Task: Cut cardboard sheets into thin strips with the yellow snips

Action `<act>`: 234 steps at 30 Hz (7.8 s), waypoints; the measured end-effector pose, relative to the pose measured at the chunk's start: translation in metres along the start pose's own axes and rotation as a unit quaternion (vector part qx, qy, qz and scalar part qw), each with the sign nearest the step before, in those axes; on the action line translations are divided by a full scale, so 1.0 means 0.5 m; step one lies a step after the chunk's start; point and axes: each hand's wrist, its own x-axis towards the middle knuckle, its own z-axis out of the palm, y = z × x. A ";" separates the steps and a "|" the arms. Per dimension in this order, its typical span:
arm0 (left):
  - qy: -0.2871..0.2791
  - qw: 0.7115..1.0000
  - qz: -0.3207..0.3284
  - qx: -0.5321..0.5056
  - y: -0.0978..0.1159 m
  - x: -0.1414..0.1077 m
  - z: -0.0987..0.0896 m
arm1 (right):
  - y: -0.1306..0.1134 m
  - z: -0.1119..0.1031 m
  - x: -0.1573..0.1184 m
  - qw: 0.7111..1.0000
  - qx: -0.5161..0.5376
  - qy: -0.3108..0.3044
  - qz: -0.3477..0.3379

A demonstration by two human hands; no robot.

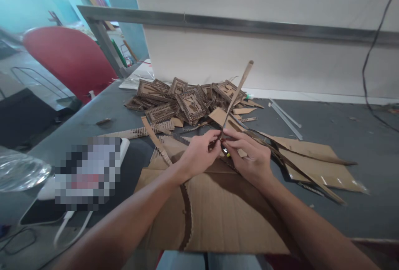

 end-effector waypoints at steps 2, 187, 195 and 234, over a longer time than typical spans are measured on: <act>0.003 1.000 0.002 0.014 -0.002 0.000 0.001 | 0.002 0.000 -0.001 1.000 0.010 -0.004 0.005; 0.041 0.997 -0.022 -0.063 -0.021 0.001 0.006 | 0.010 0.004 -0.006 0.987 0.099 -0.030 0.126; 0.051 0.998 -0.009 -0.025 -0.020 0.001 0.006 | 0.008 0.004 -0.005 0.987 0.091 -0.034 0.131; 0.061 0.997 -0.038 -0.034 -0.008 -0.002 0.010 | 0.016 0.002 -0.006 0.986 0.102 -0.049 0.123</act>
